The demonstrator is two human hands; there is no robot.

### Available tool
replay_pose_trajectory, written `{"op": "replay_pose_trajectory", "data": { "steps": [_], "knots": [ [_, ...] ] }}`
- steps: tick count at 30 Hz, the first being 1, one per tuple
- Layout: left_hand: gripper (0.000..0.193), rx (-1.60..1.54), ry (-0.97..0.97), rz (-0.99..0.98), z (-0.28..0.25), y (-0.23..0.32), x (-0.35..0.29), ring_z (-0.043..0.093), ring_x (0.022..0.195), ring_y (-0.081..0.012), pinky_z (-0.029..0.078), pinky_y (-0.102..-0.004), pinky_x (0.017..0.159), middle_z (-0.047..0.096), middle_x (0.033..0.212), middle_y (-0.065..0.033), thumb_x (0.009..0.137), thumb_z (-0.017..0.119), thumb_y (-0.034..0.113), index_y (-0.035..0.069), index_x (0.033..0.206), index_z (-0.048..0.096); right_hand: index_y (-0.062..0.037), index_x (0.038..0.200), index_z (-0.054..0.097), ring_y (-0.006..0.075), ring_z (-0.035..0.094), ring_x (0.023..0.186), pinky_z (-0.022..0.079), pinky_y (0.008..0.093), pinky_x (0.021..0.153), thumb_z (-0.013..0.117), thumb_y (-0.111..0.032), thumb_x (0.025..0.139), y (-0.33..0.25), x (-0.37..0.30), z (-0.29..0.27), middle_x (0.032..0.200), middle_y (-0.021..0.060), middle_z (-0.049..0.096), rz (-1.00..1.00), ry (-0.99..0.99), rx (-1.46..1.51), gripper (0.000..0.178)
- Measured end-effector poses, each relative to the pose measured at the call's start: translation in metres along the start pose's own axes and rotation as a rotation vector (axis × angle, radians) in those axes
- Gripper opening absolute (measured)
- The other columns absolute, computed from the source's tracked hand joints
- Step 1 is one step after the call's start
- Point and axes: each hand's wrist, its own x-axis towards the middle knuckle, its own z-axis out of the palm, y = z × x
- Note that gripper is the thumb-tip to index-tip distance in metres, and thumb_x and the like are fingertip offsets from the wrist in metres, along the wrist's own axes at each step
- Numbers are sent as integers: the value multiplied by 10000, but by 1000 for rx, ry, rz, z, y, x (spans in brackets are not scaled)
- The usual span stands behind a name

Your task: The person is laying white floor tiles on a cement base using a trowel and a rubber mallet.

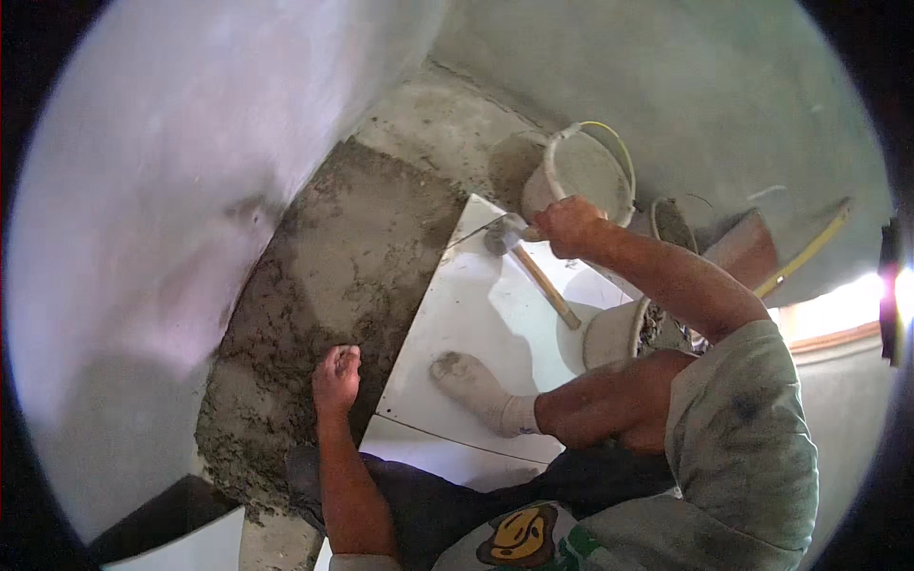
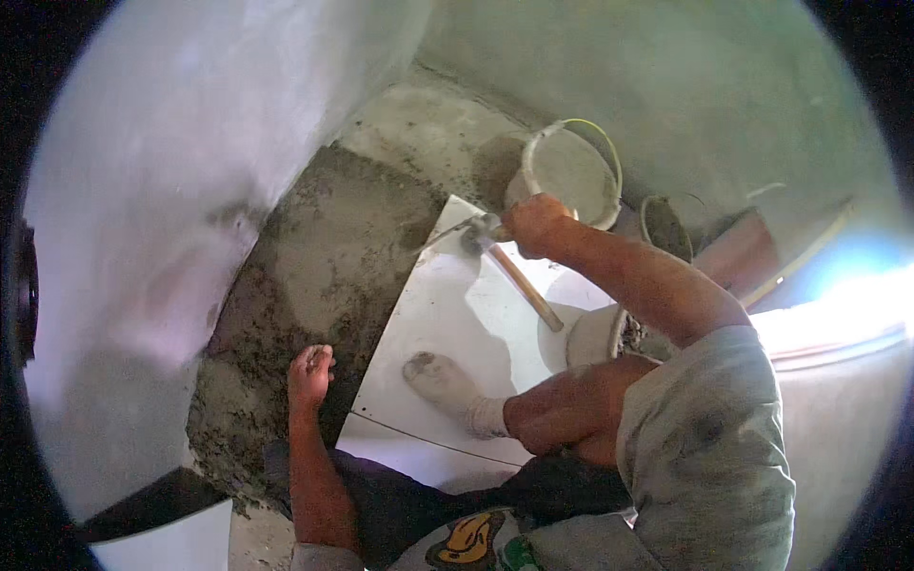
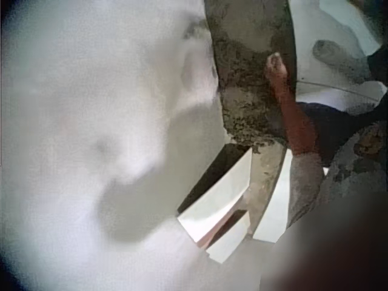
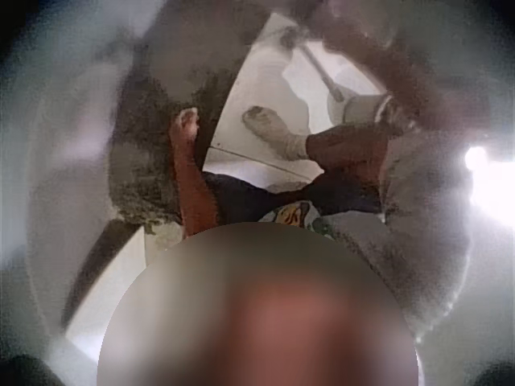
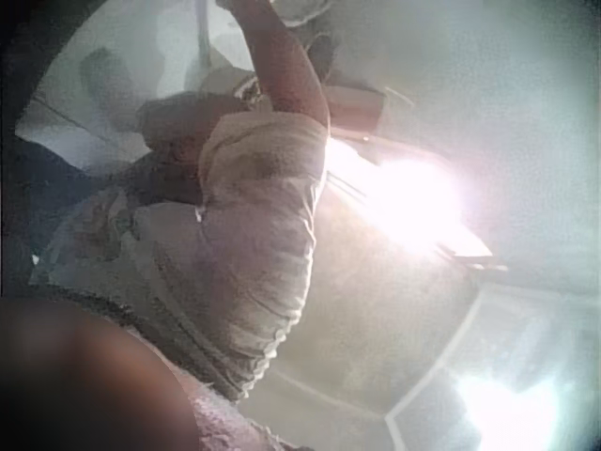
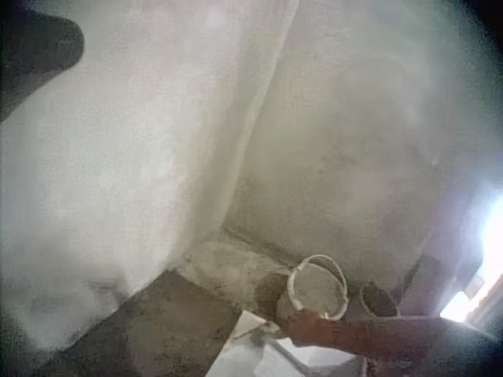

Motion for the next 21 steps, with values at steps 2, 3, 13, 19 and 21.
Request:
{"op": "replay_pose_trajectory", "data": {
  "steps": [2, 3, 13, 19, 21],
  "knots": [
    [418, 9, -20, 38, 7, 6, 0, 623, 813, -327, 464, -419, 734, 649, 850, -152, 884, 510, 419, 26, 987, 608, -54, 994, 621, 311, 642, 893, 516, 419, 776, 594, -150, 689, 16, -28, 4, 925, 159, 659, 48, 18, 188, 320],
    [413, 13, -32, 49, 13, 10, 0, 624, 818, -328, 465, -411, 736, 648, 852, -157, 887, 510, 408, 21, 992, 607, -54, 994, 621, 311, 642, 893, 516, 419, 776, 594, -150, 689, 26, -43, 7, 925, 159, 659, 97, 7, 203, 320],
    [403, 179, -323, 151, 31, 8, -6, 593, 713, -267, 456, -368, 675, 622, 781, -168, 859, 535, 337, -38, 985, 610, -22, 1050, 539, 192, 579, 623, 490, 343, 606, 668, -215, 750, 77, -293, 82, 729, 100, 594, 664, 228, 1166, 380],
    [360, 187, -349, 230, 43, 9, -13, 570, 709, -223, 452, -362, 670, 615, 762, -136, 849, 540, 288, -46, 957, 621, 8, 967, 555, 142, 601, 543, 498, 309, 471, 635, -216, 791, 8, -386, 125, 686, 88, 606, 980, -49, 1531, 296],
    [354, 251, -310, 187, 45, 2, -10, 571, 711, -228, 452, -364, 676, 616, 762, -137, 848, 540, 285, -44, 948, 623, 3, 972, 535, 211, 617, 561, 520, 344, 508, 620, -252, 782, -11, -385, 132, 732, 143, 613, 940, -79, 1263, 329]
  ]
}}
